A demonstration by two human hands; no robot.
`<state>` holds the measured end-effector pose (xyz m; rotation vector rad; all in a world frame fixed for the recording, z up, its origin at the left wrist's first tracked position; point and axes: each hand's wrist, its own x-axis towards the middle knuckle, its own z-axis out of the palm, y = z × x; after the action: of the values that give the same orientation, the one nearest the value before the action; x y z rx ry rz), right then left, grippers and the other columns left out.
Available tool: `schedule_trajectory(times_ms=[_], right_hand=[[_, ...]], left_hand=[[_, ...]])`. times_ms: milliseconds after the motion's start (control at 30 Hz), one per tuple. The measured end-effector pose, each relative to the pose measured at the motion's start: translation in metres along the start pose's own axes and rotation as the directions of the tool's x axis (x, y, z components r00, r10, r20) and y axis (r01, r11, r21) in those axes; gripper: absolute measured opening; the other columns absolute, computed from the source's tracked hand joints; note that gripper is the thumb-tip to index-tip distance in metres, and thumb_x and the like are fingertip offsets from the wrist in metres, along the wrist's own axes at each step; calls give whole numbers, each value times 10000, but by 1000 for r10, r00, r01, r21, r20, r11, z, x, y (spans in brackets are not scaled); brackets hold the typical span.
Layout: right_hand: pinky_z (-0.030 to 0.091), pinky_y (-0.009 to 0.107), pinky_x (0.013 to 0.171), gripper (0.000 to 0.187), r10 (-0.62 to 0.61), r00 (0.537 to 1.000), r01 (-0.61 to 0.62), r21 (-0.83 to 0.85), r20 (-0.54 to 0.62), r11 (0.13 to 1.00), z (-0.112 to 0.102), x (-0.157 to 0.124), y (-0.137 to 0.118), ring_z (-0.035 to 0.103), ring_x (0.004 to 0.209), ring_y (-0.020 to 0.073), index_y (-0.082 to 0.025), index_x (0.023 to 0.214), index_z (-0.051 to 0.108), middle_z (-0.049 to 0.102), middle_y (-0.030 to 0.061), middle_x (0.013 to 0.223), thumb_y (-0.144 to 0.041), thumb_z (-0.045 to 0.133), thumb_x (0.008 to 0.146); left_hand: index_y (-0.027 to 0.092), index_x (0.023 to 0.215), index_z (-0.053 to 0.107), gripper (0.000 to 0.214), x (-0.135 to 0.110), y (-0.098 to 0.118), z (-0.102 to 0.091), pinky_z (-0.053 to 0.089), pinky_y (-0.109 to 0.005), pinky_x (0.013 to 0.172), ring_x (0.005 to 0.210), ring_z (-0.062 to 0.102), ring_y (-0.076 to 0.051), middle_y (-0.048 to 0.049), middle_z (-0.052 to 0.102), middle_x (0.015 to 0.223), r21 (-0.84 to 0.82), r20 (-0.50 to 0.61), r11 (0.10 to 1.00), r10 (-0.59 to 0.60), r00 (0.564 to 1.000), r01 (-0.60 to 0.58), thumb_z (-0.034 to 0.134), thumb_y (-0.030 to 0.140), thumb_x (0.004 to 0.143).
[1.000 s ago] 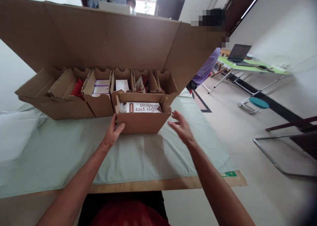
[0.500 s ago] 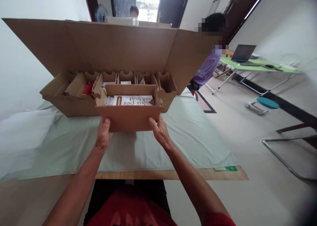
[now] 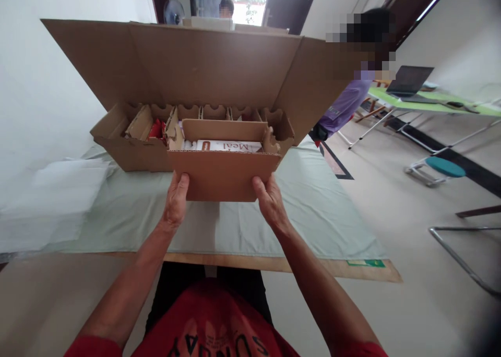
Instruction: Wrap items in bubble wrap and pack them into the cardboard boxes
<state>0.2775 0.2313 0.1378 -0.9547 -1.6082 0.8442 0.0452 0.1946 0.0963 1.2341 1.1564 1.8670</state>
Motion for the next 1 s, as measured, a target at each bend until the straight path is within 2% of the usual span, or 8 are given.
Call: schedule_trajectory(times_ms=[167, 300, 467, 700, 800, 900, 1000], right_hand=[[476, 469, 1062, 574, 6, 999, -8, 36, 32, 999, 10, 1, 2, 590, 1220, 284, -222, 1439, 498, 639, 115, 1349, -533, 482, 957], [468, 472, 1069, 574, 35, 999, -35, 38, 20, 999, 5, -6, 9, 587, 1226, 288, -223, 1439, 503, 651, 112, 1324, -521, 508, 949], [472, 451, 1056, 552, 72, 996, -72, 2, -56, 997, -2, -19, 14, 597, 1198, 270, -224, 1446, 496, 645, 111, 1332, -497, 483, 966], [469, 459, 1059, 544, 108, 991, -107, 17, -78, 994, -5, -29, 15, 600, 1193, 276, -227, 1427, 512, 647, 106, 1326, -492, 519, 952], [473, 460, 1059, 542, 124, 989, -124, 2, -76, 992, -10, -41, 18, 600, 1196, 283, -224, 1416, 522, 645, 111, 1326, -496, 520, 948], [455, 470, 1081, 531, 136, 980, -149, -83, -147, 985, -27, -65, 23, 596, 1198, 294, -220, 1396, 551, 651, 114, 1304, -511, 505, 954], [430, 498, 1106, 528, 161, 942, -216, -168, -294, 962, -55, -98, 27, 587, 1212, 310, -229, 1392, 563, 651, 114, 1287, -518, 515, 953]], left_hand=[[304, 1489, 488, 593, -2, -3, -6, 280, -410, 1264, 1477, 415, -238, -45, 565, 1497, -26, -8, 1000, -10, 1000, 10, 519, 594, 973], [310, 1479, 501, 581, -9, -14, -1, 264, -420, 1269, 1481, 409, -245, -48, 572, 1490, -30, -7, 999, -26, 1000, 26, 510, 600, 975], [294, 1492, 486, 620, -14, -20, 6, 255, -442, 1272, 1473, 418, -258, -61, 582, 1477, -2, 38, 999, -47, 998, 48, 500, 626, 969], [293, 1499, 479, 630, -17, -24, 4, 295, -440, 1253, 1463, 435, -260, -67, 583, 1473, 29, 89, 998, -50, 995, 47, 483, 638, 972], [306, 1494, 486, 615, -26, -29, 5, 296, -445, 1251, 1461, 440, -259, -63, 584, 1476, 40, 72, 997, -74, 995, 71, 481, 634, 974], [274, 1477, 514, 613, -36, -35, 19, 305, -457, 1243, 1455, 447, -280, -84, 606, 1452, 29, 126, 995, -95, 987, 92, 504, 617, 969], [246, 1463, 536, 621, -40, -43, 54, 347, -477, 1217, 1426, 481, -300, -100, 624, 1434, 0, 282, 990, -132, 950, 138, 536, 606, 957]])
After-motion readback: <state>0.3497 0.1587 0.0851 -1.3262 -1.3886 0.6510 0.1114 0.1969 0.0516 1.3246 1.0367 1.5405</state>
